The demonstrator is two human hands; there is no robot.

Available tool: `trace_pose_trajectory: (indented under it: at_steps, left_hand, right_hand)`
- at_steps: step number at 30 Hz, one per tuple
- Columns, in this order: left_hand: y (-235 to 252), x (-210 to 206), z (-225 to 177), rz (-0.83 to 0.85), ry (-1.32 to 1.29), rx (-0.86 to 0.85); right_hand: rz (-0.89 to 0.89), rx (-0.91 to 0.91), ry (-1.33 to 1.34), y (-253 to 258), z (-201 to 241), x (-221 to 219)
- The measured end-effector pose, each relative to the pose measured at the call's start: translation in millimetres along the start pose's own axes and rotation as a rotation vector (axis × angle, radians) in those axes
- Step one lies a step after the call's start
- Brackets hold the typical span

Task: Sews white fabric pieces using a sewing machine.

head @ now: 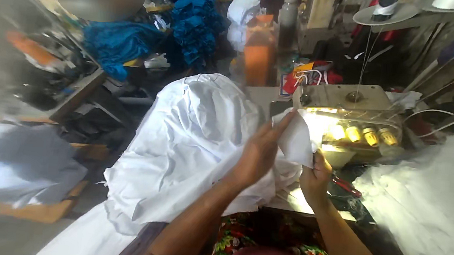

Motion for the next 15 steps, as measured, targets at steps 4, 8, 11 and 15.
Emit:
trace_pose_trajectory:
  at_steps: [4, 8, 11, 15]
  left_hand:
    - [29.2, 14.4, 32.3, 0.006, 0.221, -0.207]
    - [58.8, 27.8, 3.8, 0.258, 0.043, -0.353]
    - [71.0, 25.0, -11.4, 0.378, -0.011, -0.465]
    - [73.7, 22.9, -17.3, 0.524, 0.145, -0.524]
  right_hand:
    - [0.269, -0.438, 0.076, 21.4, 17.2, 20.9]
    - [0.708, -0.765, 0.098, 43.3, 26.3, 25.0]
    - [0.586, -0.517, -0.018, 40.1, 33.1, 26.1]
    - [0.118, 0.079, -0.278, 24.0, 45.7, 32.4]
Point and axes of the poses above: each hand's wrist, its own y-axis towards the middle knuckle, its own x-axis out of the back of the hand, z = x × y, the point moved 1 cm from there along y, towards the middle knuckle, and after that the axes turned 14 degrees about y, right-handed, at the moved point
